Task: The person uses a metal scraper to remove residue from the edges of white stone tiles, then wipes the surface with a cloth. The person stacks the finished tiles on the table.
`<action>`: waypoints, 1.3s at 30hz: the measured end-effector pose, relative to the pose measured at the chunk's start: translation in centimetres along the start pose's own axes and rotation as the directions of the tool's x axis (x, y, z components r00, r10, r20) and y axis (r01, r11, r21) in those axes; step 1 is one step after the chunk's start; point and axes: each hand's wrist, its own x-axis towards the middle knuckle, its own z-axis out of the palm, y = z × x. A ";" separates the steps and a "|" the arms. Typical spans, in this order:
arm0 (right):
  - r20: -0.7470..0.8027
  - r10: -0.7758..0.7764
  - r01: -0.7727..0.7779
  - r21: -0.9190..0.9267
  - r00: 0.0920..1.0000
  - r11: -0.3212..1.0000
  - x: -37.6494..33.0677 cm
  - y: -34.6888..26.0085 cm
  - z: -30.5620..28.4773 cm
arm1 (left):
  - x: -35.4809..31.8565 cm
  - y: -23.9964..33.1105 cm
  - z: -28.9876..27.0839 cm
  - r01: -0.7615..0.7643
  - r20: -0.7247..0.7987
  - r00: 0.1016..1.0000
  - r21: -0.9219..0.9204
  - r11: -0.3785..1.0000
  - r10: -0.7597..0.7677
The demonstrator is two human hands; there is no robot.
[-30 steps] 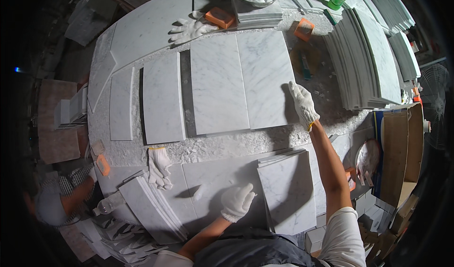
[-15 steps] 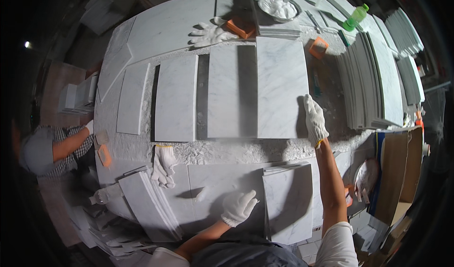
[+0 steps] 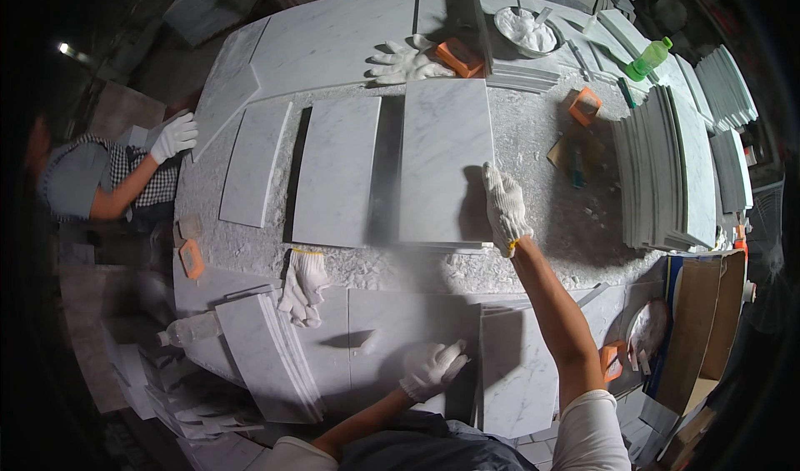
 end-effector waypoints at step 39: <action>-0.380 -0.596 0.315 -0.586 0.707 0.747 -41.0 20.3 -24.4 | -0.6 13.0 2.3 -0.716 0.408 0.670 0.134 0.686 0.620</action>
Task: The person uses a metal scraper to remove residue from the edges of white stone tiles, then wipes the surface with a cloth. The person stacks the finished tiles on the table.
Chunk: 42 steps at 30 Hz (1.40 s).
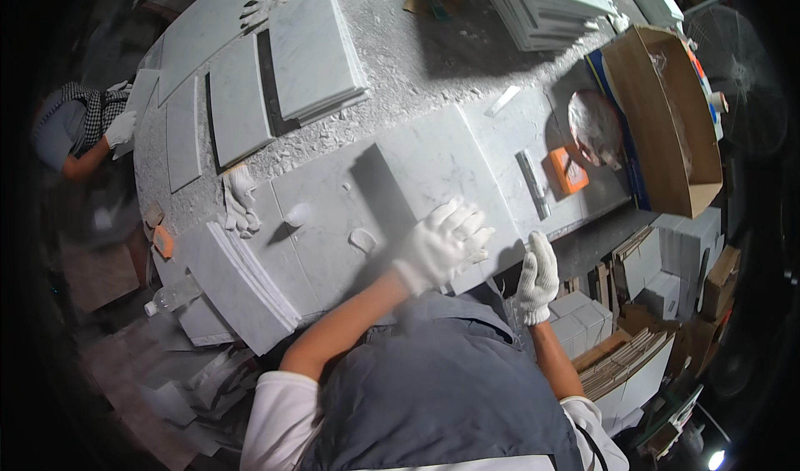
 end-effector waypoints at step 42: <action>0.043 -0.182 0.177 0.098 0.982 0.979 3.9 -0.1 0.4 | -4.3 -0.1 -2.3 0.563 -0.104 0.821 -0.023 0.826 -0.562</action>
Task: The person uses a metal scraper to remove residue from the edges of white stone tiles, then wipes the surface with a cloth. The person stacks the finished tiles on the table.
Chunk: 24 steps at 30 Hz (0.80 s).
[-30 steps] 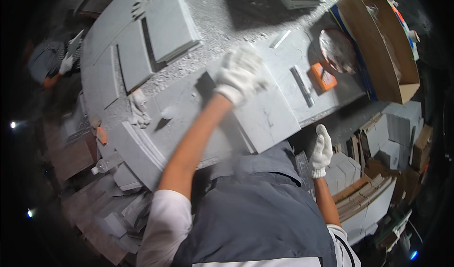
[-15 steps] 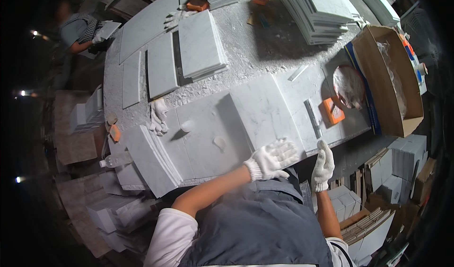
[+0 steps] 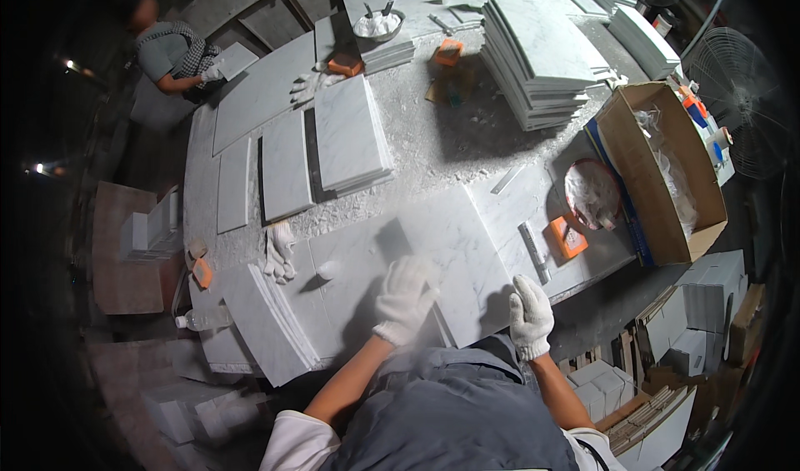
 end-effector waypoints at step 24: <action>0.472 0.019 0.058 -0.147 0.881 0.987 21.7 -7.6 27.5 | 17.9 -27.8 -1.2 0.704 0.182 0.695 -0.369 0.607 -0.696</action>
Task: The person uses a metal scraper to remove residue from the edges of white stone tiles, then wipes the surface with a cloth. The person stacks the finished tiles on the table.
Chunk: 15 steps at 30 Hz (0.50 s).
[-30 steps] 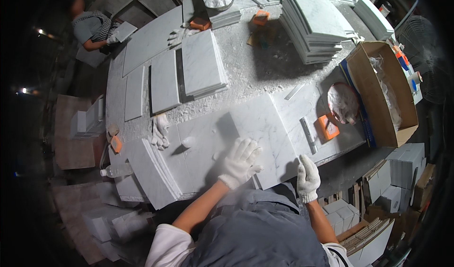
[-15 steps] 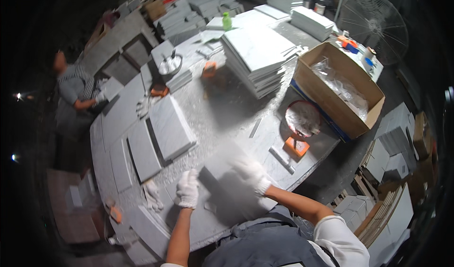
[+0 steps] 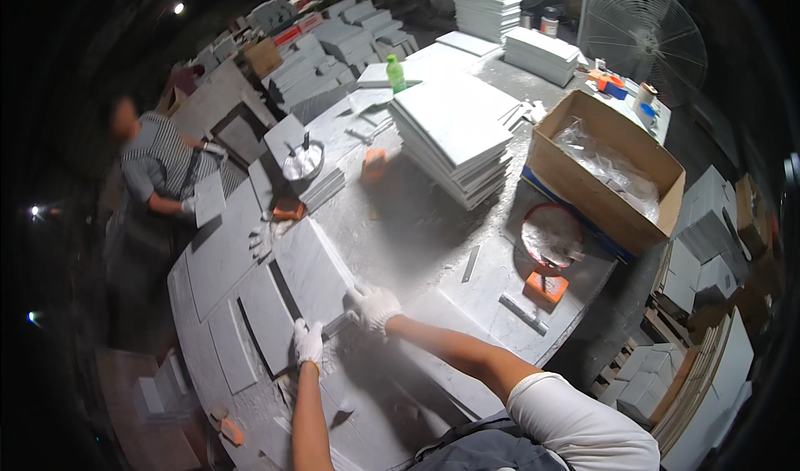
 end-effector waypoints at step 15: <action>0.094 0.163 -0.174 0.130 0.982 0.976 1.0 -3.7 1.3 | -0.8 4.8 -1.9 0.254 0.128 0.965 -0.264 0.930 -0.228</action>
